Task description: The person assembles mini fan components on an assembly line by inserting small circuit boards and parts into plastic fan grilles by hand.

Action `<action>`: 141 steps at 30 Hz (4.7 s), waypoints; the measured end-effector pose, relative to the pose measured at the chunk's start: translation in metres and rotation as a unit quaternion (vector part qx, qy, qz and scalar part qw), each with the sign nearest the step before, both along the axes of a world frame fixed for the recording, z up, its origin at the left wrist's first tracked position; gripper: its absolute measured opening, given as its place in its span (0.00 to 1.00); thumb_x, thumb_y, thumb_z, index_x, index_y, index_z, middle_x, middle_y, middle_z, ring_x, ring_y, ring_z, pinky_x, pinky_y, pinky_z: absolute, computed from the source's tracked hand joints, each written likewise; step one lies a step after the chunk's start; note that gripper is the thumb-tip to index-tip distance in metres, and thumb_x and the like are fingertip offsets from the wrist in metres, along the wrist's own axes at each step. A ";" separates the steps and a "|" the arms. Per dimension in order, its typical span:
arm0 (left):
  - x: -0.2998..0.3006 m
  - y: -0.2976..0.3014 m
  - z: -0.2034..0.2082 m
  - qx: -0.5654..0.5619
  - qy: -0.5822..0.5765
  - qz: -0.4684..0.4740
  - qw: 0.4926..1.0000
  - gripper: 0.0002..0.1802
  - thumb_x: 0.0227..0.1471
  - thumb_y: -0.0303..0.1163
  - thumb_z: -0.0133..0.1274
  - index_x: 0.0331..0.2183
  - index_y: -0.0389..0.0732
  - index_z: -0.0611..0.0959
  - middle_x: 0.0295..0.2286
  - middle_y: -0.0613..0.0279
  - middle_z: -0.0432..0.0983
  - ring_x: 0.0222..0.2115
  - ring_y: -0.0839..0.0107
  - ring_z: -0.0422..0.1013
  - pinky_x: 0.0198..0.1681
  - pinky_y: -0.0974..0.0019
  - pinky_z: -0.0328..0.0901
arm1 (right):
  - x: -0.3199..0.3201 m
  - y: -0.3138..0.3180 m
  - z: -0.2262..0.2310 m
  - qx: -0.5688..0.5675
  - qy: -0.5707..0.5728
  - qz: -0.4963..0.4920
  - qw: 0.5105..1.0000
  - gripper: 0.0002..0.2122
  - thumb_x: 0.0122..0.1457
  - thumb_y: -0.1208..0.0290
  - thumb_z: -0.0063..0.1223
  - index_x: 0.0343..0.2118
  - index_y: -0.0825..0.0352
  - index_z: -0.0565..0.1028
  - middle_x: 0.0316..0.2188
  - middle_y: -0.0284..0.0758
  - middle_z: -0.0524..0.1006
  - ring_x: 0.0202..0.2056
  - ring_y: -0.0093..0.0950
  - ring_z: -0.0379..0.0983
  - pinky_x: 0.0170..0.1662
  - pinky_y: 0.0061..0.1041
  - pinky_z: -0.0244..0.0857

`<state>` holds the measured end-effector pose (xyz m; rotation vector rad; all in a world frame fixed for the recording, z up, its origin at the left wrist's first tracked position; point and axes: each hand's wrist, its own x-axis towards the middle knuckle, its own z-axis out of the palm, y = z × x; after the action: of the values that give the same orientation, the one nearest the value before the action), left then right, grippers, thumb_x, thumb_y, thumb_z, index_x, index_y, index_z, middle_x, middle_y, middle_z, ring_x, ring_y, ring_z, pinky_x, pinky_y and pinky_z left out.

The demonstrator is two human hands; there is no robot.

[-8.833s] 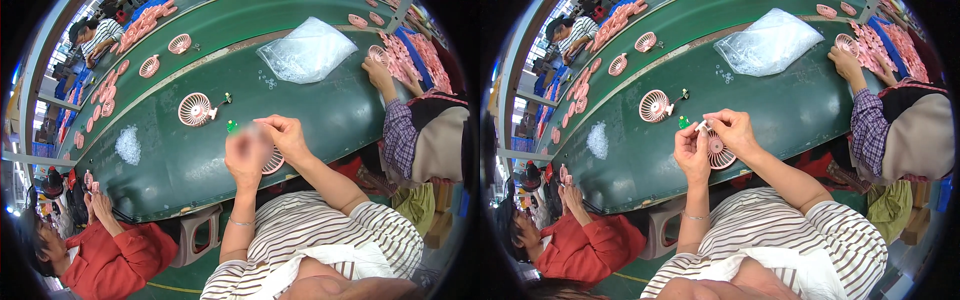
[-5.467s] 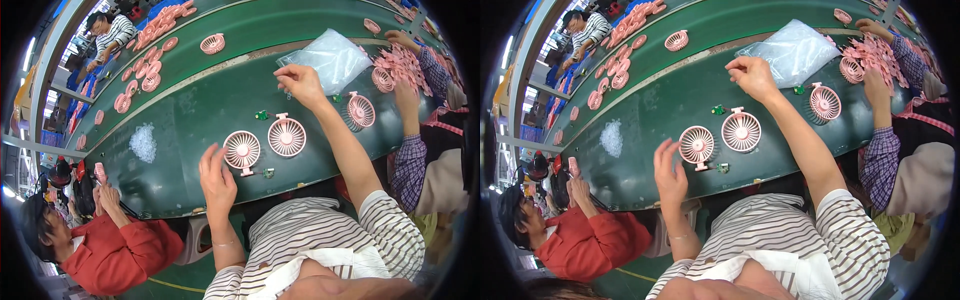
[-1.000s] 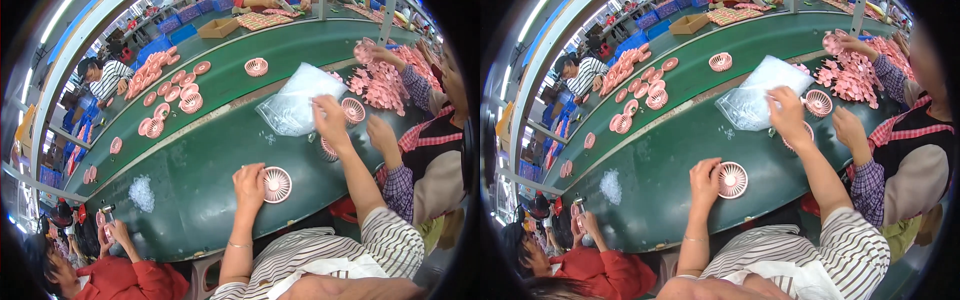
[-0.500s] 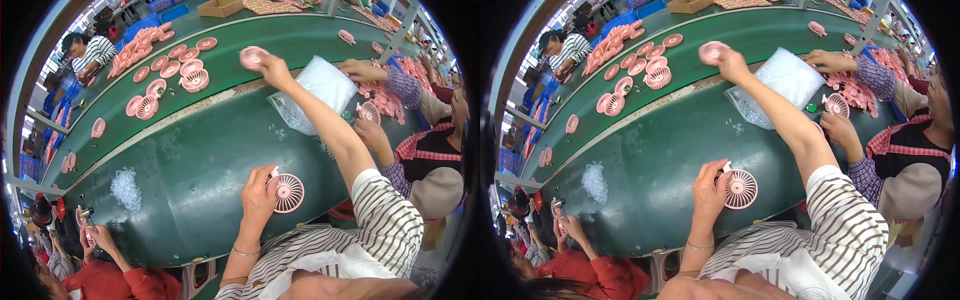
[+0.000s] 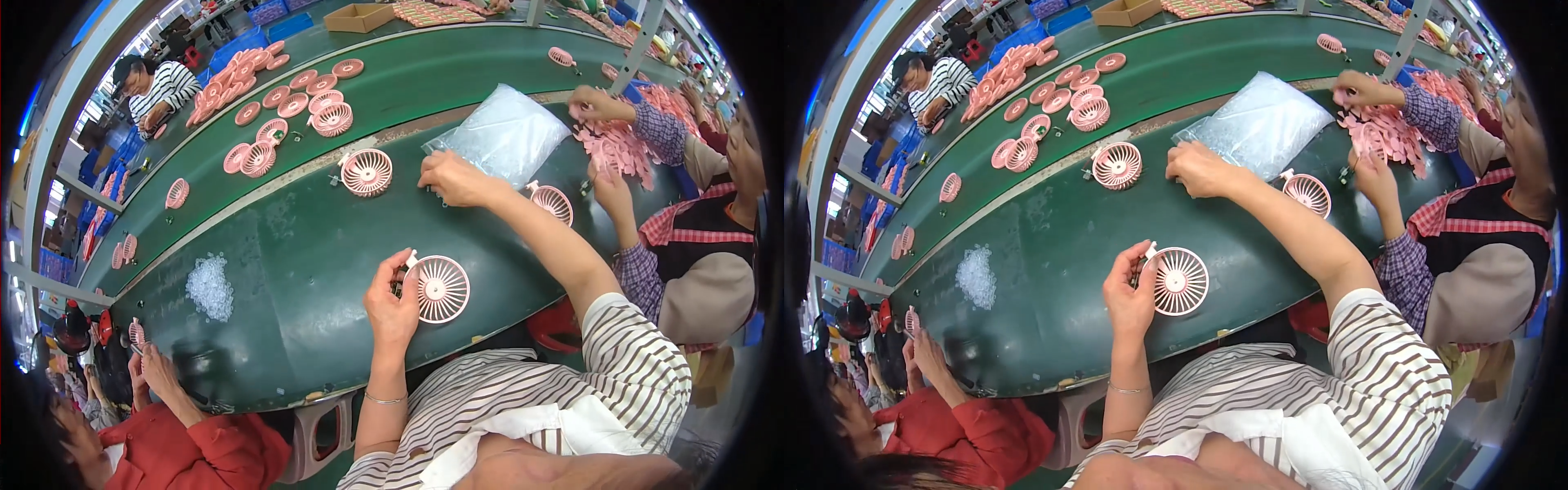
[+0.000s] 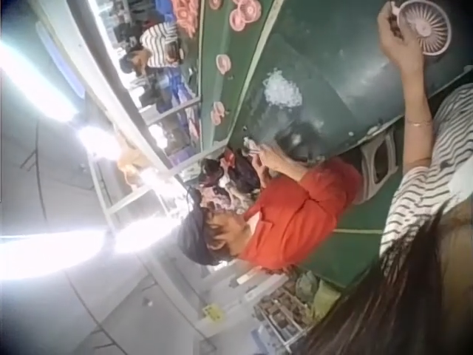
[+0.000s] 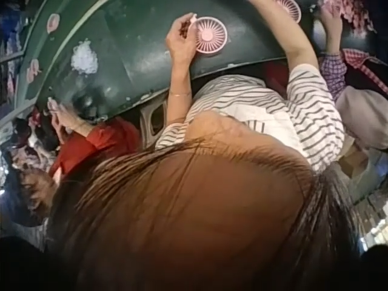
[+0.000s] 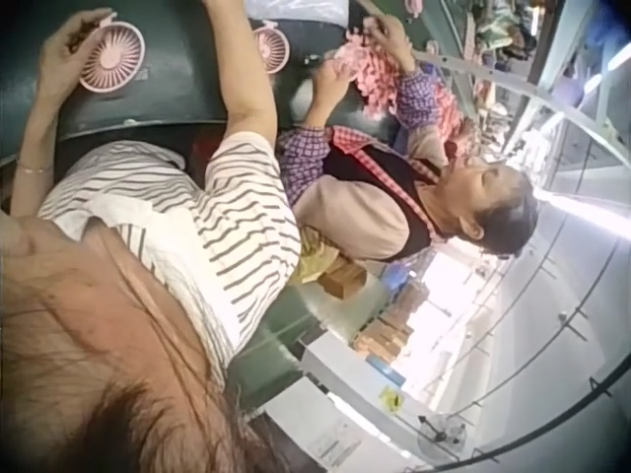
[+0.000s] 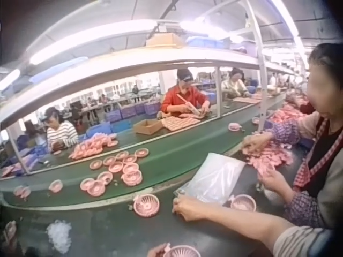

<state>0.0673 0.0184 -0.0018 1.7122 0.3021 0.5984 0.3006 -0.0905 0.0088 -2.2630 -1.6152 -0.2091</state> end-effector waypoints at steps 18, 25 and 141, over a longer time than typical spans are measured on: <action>-0.037 -0.008 0.015 0.201 -0.073 0.093 0.972 0.13 0.43 0.22 0.57 0.36 0.35 0.78 0.30 0.56 0.76 0.26 0.68 0.72 0.32 0.67 0.67 | -0.153 -0.006 0.013 0.313 0.694 -0.078 0.644 0.06 0.51 0.81 0.56 0.32 0.74 0.76 0.29 0.36 0.78 0.30 0.21 0.75 0.33 0.17 0.69; -0.044 -0.019 0.018 0.196 -0.091 0.091 0.972 0.14 0.41 0.19 0.58 0.33 0.35 0.75 0.32 0.55 0.76 0.28 0.62 0.71 0.32 0.64 0.67 | -0.177 -0.012 0.010 0.377 0.712 -0.083 0.587 0.06 0.52 0.80 0.56 0.33 0.74 0.75 0.28 0.36 0.78 0.30 0.21 0.75 0.34 0.18 0.70; -0.055 0.003 -0.023 -0.047 -0.084 -0.056 0.994 0.19 0.47 0.19 0.57 0.43 0.32 0.73 0.33 0.62 0.73 0.34 0.79 0.69 0.37 0.77 0.65 | -0.192 -0.008 -0.016 0.380 0.742 -0.058 0.549 0.05 0.48 0.80 0.61 0.29 0.73 0.76 0.26 0.36 0.77 0.26 0.20 0.74 0.30 0.18 0.70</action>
<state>0.0125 0.0210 -0.0249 1.5664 0.1119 0.6305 0.1089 -0.0983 -0.0071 -0.9798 -0.2304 0.6941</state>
